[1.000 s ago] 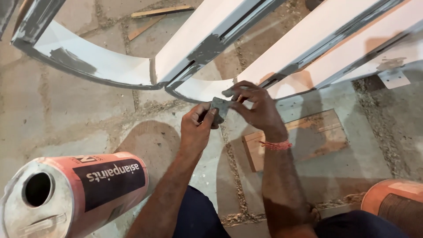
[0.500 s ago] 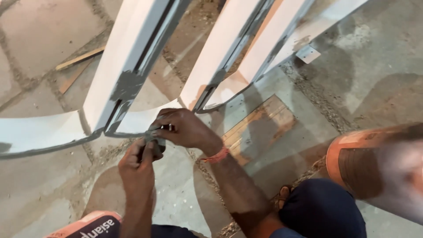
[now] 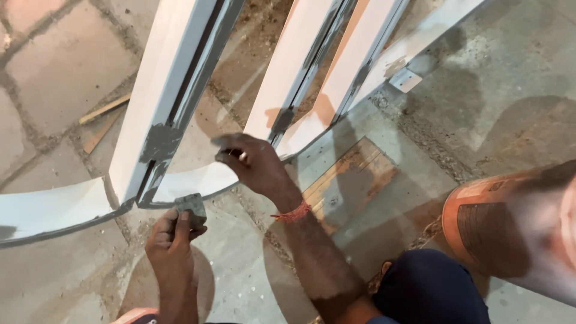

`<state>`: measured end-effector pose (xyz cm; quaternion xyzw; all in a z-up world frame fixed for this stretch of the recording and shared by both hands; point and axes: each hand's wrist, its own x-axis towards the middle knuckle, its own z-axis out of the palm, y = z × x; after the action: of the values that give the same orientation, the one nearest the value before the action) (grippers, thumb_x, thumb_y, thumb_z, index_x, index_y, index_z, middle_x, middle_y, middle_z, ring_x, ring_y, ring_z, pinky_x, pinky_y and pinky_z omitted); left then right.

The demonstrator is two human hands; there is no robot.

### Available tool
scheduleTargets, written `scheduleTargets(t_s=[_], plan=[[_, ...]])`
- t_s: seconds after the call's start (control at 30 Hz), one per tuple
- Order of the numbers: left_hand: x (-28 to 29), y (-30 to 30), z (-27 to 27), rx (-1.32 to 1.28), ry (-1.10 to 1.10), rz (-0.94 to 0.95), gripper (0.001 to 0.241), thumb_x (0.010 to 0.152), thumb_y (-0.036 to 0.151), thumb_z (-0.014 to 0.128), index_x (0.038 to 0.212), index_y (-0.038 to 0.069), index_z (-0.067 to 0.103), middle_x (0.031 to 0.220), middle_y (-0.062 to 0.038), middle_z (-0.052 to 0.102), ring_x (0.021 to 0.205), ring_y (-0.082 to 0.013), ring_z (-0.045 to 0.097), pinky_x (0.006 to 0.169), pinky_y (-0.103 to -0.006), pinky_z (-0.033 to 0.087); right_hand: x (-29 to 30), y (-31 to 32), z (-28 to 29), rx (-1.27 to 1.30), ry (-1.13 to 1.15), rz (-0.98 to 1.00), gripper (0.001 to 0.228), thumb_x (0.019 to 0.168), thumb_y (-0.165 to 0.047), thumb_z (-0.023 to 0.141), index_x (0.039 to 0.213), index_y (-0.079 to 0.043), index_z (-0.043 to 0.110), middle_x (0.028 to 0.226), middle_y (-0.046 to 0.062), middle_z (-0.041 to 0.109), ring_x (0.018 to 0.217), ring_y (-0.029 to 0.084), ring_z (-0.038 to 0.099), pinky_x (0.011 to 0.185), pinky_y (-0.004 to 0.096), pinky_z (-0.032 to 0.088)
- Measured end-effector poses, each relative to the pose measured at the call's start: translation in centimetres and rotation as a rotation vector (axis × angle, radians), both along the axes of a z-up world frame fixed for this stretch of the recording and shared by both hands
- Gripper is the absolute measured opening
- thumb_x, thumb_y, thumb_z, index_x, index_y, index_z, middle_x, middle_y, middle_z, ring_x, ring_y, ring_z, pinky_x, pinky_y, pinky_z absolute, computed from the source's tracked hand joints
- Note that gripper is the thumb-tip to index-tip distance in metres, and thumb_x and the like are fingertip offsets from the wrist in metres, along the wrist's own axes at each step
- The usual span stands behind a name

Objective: The person kneads a lump of gray filler on a wooden board, then presses the filler into the seams of a white metal frame and smooths it along the joints by hand and with a small scraper, moving along the frame to cover the gaps.

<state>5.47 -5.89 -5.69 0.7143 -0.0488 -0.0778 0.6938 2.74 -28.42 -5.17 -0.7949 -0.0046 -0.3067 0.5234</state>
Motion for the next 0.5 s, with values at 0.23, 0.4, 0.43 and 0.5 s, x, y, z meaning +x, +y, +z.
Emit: scheduleTargets(t_s=[0.23, 0.4, 0.43, 0.5], plan=[[0.7, -0.6, -2.3, 0.025, 0.006, -0.064, 0.017, 0.103, 0.006, 0.062, 0.111, -0.008, 0.067, 0.090, -0.011, 0.070, 0.078, -0.0176, 0.069, 0.070, -0.0342, 0.061, 1.2, -3.5, 2.8, 0.732, -0.239, -0.127, 0.018, 0.098, -0.005, 0.076, 0.111, -0.003, 0.065, 0.092, 0.000, 0.064, 0.081, 0.005, 0.059, 0.070, 0.022, 0.051], [0.7, -1.3, -2.2, 0.031, 0.038, -0.073, 0.019, 0.101, 0.008, 0.064, 0.111, -0.008, 0.067, 0.090, -0.011, 0.071, 0.078, -0.0169, 0.069, 0.070, -0.0337, 0.061, 3.2, -10.9, 10.3, 0.792, -0.268, -0.184, 0.012, 0.099, -0.014, 0.071, 0.107, -0.006, 0.069, 0.084, 0.000, 0.066, 0.065, 0.006, 0.053, 0.054, 0.022, 0.045], [0.8, -1.4, -2.5, 0.034, 0.036, -0.061, 0.020, 0.100, 0.007, 0.065, 0.111, -0.008, 0.067, 0.090, -0.012, 0.071, 0.078, -0.0173, 0.069, 0.069, -0.0348, 0.061, 4.1, -13.1, 10.7, 0.679, -0.458, -0.297, 0.011, 0.102, -0.016, 0.070, 0.109, -0.007, 0.069, 0.091, 0.001, 0.070, 0.075, 0.006, 0.061, 0.064, 0.022, 0.053], [0.7, -1.9, -2.4, 0.031, 0.034, -0.049, 0.020, 0.098, 0.007, 0.066, 0.111, -0.009, 0.067, 0.089, -0.013, 0.071, 0.079, -0.0177, 0.070, 0.069, -0.0359, 0.062, 5.1, -18.0, 11.3, 0.548, -0.647, -0.398, 0.011, 0.104, -0.017, 0.070, 0.111, -0.008, 0.070, 0.099, 0.001, 0.074, 0.085, 0.007, 0.068, 0.074, 0.024, 0.061]])
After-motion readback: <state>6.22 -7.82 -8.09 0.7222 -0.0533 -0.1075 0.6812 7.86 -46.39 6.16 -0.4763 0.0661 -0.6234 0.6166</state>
